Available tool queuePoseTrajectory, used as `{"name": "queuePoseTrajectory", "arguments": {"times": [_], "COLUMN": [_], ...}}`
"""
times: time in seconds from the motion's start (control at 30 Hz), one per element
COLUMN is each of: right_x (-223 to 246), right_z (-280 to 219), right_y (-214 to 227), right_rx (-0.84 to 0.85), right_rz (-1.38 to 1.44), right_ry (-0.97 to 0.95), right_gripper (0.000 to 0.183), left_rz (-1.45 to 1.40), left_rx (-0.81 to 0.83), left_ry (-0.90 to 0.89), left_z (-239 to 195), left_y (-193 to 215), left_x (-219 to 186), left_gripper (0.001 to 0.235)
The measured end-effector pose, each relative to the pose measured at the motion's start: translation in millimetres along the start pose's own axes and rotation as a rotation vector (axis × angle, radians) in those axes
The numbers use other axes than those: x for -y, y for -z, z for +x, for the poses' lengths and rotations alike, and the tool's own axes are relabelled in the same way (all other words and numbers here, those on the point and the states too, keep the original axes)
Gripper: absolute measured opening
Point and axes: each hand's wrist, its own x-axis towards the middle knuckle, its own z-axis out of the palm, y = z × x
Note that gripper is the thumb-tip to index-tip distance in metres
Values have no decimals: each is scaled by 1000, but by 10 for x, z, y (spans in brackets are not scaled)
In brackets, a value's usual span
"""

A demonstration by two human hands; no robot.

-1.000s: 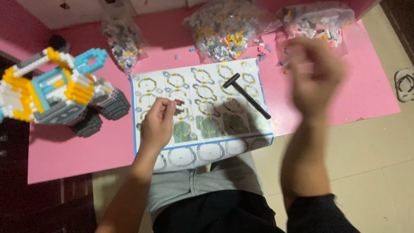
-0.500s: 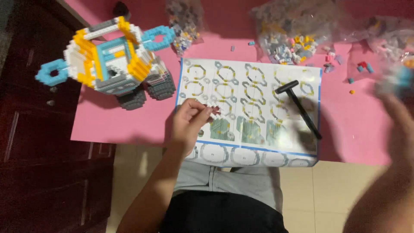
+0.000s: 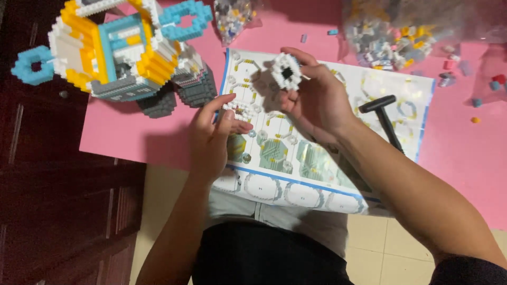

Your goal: The person assembles small white plastic bricks by hand, following a printed instruction manual. They connect the pieces to form a small ring-like structure and then attach it to a larger, partially built model.

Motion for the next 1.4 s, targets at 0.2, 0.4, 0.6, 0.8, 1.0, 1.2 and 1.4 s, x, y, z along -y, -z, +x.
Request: {"name": "queuePoseTrajectory", "arguments": {"times": [0.2, 0.4, 0.6, 0.8, 1.0, 1.2, 1.4], "right_x": [-1, 94, 83, 198, 296, 348, 386], "right_z": [53, -20, 78, -50, -103, -170, -213], "right_y": [169, 69, 183, 193, 105, 79, 86], "right_rx": [93, 88, 55, -56, -52, 32, -58], "right_rz": [-114, -149, -224, -261, -381, -397, -426], "right_ry": [1, -26, 69, 146, 154, 88, -46], "right_gripper": [42, 32, 43, 52, 48, 49, 88], "left_rz": [-71, -29, -96, -140, -116, -87, -104], "left_rx": [49, 36, -27, -34, -52, -45, -39], "left_ry": [-156, -205, -34, -15, -126, -61, 51], "left_z": [58, 20, -75, -125, -215, -196, -200], "left_y": [37, 66, 98, 13, 41, 39, 31], "left_x": [196, 123, -57, -1, 45, 5, -117], "left_gripper": [43, 40, 36, 36, 41, 50, 54]}}
